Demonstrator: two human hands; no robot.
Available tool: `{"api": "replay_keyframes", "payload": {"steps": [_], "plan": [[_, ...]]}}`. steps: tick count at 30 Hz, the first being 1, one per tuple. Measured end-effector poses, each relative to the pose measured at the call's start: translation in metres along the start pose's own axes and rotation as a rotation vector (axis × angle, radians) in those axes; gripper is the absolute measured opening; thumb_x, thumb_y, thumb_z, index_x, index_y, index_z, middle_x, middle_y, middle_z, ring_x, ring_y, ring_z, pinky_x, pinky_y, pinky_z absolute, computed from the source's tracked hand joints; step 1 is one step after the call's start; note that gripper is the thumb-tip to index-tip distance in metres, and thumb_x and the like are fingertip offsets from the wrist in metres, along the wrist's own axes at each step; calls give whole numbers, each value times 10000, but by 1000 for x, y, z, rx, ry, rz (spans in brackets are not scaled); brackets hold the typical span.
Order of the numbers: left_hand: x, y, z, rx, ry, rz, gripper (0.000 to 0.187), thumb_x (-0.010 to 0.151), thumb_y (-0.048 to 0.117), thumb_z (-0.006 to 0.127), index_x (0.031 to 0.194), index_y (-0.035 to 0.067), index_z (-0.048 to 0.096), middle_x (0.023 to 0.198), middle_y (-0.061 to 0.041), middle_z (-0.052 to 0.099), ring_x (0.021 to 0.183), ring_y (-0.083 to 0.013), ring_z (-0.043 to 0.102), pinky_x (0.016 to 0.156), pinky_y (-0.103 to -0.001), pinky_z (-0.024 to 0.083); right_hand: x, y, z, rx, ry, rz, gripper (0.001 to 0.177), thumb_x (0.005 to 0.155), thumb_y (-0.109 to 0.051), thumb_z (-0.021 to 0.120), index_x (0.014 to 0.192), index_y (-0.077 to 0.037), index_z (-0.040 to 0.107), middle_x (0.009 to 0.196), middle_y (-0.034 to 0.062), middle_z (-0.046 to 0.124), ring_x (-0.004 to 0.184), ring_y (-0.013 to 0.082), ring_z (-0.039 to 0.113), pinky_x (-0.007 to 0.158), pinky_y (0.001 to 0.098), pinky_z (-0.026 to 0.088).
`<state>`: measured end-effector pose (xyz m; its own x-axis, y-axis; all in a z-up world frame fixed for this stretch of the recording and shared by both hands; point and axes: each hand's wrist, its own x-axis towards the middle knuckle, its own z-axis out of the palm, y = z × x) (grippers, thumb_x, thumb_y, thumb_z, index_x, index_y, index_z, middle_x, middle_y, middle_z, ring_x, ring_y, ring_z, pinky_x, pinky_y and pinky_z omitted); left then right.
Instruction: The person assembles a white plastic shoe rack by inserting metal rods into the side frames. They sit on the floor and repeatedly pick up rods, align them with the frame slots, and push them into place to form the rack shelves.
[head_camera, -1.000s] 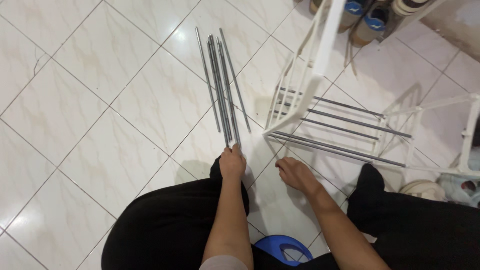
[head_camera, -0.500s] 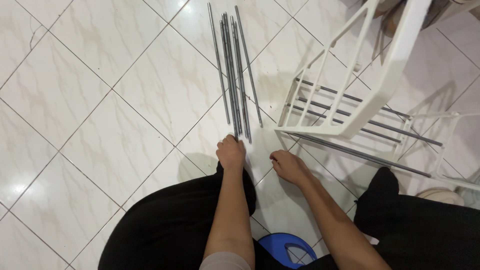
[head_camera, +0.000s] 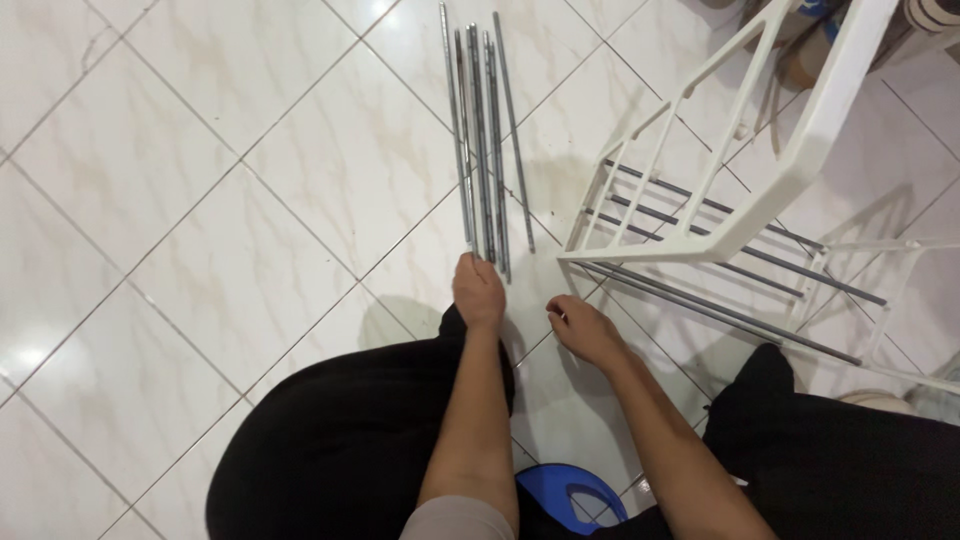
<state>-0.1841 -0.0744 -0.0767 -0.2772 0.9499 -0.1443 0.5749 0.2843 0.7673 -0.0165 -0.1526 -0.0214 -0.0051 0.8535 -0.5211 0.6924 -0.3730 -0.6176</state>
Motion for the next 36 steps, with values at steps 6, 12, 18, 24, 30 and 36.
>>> {"api": "replay_keyframes", "payload": {"steps": [6,12,18,24,30,36], "plan": [[-32,22,6,-99,42,261,273,991,232,432,997,2,580,901,-250,634,857,-476,565,778,-561,434,12,-29,-3,280,114,-86,318,1026,-301,555,1139,-33,683,1054,161,731,967,276,704,867,362,534],[-54,62,-26,-204,-98,567,285,1029,244,443,1066,-1,584,981,-236,599,896,-436,551,814,-520,436,4,-72,-37,480,256,-255,350,1043,-282,523,1233,-7,628,1179,152,669,1061,266,658,925,348,505],[-50,106,-74,-96,-43,930,226,1016,215,494,1125,64,622,1222,-207,653,1078,-400,598,935,-484,443,-43,-126,-83,429,191,-431,300,1008,-200,541,1213,3,621,1145,147,650,1037,260,636,924,341,509],[-46,140,-105,-123,57,1120,324,913,169,637,1193,7,615,1145,-150,638,1033,-330,596,937,-471,459,-79,-153,-105,474,418,-642,237,1038,-146,526,1181,11,633,1110,137,662,1050,242,632,948,346,497],[-39,172,-137,-211,342,1102,374,841,146,750,1143,76,542,1198,-135,538,1169,-339,514,1021,-472,433,-118,-159,-150,414,375,-426,226,1032,-214,558,1075,-10,647,931,98,682,823,203,679,769,331,541],[-37,208,-178,140,536,1043,540,838,181,791,1301,14,568,1423,-205,333,1341,-408,328,1115,-537,332,-176,-140,-221,248,256,-387,227,1004,-233,578,1081,-39,669,910,78,732,859,194,672,805,327,530]]}}
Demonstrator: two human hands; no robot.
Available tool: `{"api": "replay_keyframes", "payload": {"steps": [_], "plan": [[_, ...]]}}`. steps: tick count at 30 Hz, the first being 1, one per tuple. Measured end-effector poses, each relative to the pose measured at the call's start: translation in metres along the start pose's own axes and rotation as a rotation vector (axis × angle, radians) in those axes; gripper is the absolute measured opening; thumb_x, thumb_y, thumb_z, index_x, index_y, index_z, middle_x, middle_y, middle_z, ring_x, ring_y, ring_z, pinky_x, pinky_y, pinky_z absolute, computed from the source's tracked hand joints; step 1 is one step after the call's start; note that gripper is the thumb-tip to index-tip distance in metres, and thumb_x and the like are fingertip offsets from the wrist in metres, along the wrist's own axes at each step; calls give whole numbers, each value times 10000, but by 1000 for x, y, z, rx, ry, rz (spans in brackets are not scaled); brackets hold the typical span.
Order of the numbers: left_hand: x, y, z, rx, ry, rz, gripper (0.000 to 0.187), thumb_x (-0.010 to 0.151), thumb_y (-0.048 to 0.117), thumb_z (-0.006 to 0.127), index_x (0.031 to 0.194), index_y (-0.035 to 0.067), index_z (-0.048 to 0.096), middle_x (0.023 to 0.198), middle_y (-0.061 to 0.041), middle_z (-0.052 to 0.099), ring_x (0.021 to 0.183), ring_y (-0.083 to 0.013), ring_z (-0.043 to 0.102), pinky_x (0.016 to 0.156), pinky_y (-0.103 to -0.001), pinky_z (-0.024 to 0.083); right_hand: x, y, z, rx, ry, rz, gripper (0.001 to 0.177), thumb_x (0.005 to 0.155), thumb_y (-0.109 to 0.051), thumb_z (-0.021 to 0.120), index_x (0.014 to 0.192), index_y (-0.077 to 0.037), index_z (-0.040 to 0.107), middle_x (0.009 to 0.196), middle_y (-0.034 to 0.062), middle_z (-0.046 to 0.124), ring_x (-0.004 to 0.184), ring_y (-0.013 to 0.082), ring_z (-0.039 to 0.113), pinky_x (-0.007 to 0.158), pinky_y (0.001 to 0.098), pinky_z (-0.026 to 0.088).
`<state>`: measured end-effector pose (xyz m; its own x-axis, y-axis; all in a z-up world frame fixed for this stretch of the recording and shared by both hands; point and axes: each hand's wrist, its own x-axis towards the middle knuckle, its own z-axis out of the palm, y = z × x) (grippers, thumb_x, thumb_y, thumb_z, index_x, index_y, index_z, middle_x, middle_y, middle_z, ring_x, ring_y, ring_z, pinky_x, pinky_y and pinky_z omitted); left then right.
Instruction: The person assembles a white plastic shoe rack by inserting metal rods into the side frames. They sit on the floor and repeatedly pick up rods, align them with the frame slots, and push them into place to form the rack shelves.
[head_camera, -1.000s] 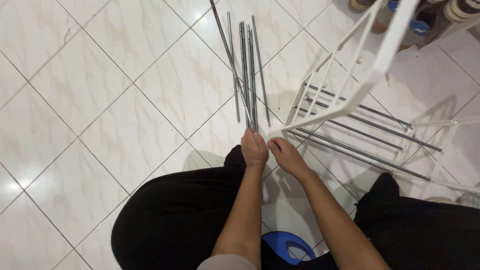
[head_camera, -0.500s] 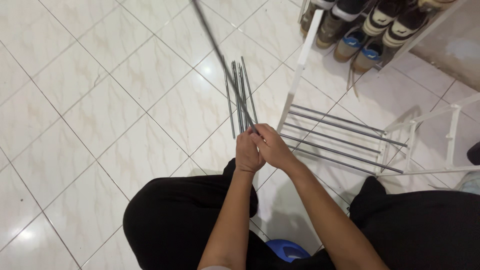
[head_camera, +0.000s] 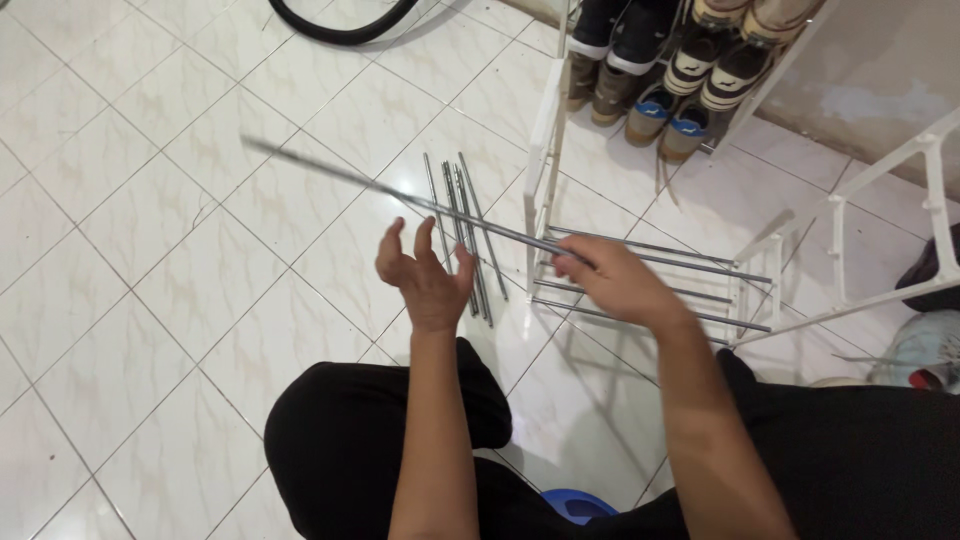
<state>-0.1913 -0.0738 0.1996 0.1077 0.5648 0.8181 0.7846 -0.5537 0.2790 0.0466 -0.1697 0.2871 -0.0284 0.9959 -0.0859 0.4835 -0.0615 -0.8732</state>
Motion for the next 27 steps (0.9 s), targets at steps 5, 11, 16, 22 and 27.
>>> {"api": "replay_keyframes", "payload": {"steps": [5,11,16,22,27], "plan": [[-1,2,5,60,-61,-27,335,939,182,798,1198,114,598,1419,-122,472,1384,-318,385,1161,-487,291,-29,8,-48,-195,-98,124,263,968,-270,607,1101,-68,713,953,75,765,880,202,690,827,346,538],[-1,10,13,-59,-72,-78,292,857,157,721,1126,77,640,1271,-124,563,1286,-340,440,1113,-499,266,-48,51,-70,-401,-147,318,299,938,-317,650,1149,-116,716,1054,57,749,965,229,670,861,392,516],[-26,-22,47,162,-1061,-357,284,955,199,603,1222,136,677,1219,-120,680,1215,-328,610,1168,-571,316,-60,93,-87,-442,-184,277,270,907,-290,673,1091,-114,763,1066,49,768,1009,241,687,886,390,527],[-91,0,82,224,-1732,-220,383,838,227,713,1218,269,710,1274,-53,703,1264,-296,602,1106,-407,473,-75,131,-102,-369,-90,309,291,887,-300,691,1096,-109,756,1095,59,749,1042,258,678,898,375,516],[-106,65,96,-128,-1570,-131,454,982,543,586,1070,127,744,1106,-154,731,1064,-370,677,946,-485,535,-68,134,-81,-836,-42,533,315,874,-427,722,1117,-236,779,1196,72,683,1284,327,511,1142,615,227]]}}
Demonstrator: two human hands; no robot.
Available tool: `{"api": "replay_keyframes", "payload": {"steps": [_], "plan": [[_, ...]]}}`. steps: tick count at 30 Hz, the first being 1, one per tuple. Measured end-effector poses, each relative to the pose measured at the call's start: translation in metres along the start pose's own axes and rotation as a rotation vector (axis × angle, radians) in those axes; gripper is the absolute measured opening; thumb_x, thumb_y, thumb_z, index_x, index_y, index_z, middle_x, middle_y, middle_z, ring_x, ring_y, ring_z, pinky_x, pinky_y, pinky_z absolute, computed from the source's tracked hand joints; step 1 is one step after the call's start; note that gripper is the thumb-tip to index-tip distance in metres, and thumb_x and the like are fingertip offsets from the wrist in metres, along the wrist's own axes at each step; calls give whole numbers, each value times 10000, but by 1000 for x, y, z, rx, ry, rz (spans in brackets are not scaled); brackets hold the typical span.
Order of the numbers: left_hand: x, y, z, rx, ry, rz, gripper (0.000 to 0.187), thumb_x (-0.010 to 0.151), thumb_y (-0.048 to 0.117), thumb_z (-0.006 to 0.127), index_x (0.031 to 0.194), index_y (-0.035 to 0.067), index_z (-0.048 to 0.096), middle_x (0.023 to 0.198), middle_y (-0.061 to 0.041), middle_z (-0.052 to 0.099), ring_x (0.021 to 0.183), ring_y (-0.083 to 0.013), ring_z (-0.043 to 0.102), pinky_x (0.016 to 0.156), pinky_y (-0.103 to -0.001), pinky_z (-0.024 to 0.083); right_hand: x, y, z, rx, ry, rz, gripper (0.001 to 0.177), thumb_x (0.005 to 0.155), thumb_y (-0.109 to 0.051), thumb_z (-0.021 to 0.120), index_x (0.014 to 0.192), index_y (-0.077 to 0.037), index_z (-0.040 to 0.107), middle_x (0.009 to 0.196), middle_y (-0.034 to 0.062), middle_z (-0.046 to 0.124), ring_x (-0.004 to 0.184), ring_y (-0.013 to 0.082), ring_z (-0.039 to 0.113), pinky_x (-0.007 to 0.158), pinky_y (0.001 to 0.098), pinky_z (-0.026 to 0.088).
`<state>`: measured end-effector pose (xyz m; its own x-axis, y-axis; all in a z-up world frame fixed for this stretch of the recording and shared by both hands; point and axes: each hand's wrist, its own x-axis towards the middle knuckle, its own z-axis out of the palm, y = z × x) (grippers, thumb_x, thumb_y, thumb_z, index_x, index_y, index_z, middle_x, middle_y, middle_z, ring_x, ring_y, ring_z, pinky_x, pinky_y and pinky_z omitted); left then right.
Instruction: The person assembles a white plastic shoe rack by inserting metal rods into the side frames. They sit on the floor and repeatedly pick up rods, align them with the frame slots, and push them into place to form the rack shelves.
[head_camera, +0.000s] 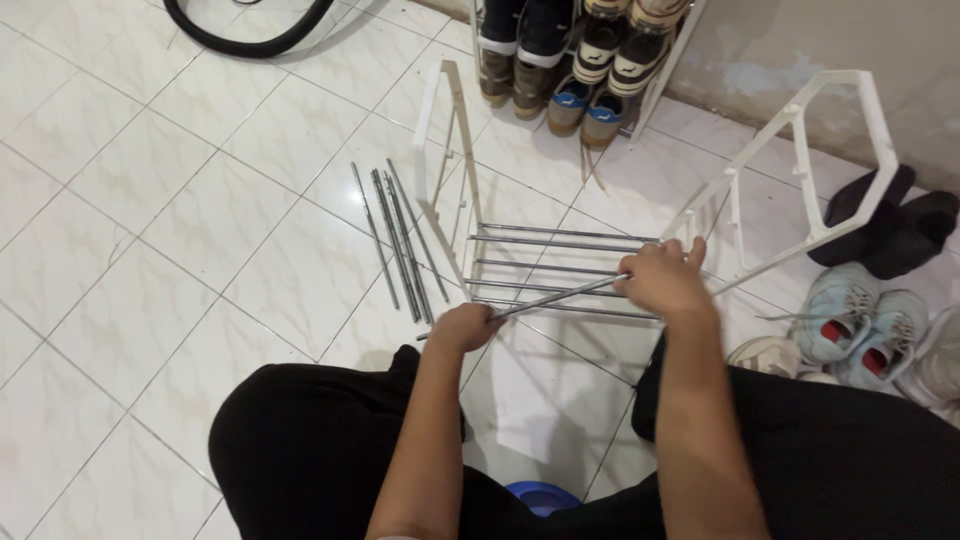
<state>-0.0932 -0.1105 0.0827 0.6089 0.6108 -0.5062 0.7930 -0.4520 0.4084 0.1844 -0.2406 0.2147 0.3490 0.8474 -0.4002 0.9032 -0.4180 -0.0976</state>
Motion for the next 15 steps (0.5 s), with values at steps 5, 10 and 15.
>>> {"api": "replay_keyframes", "payload": {"steps": [5,10,15], "plan": [[-7,63,-2,-110,104,201,404,932,489,626,1009,111,747,988,-168,752,962,-363,707,866,-467,562,23,-33,57,-40,-104,-77,257,877,-427,721,1035,-226,755,1116,49,718,1262,304,562,1224,714,24],[-16,94,-10,-104,220,327,282,886,364,648,1046,141,715,946,-150,746,907,-366,706,810,-492,558,39,-51,96,-67,9,-195,121,881,-202,668,952,-168,760,1012,91,762,1024,298,713,972,534,490],[-19,87,-27,-34,278,277,314,820,406,723,918,109,690,904,-116,741,883,-337,710,782,-467,568,21,-44,58,139,16,-88,127,846,-232,706,940,-159,751,958,120,748,955,340,703,815,470,550]]}}
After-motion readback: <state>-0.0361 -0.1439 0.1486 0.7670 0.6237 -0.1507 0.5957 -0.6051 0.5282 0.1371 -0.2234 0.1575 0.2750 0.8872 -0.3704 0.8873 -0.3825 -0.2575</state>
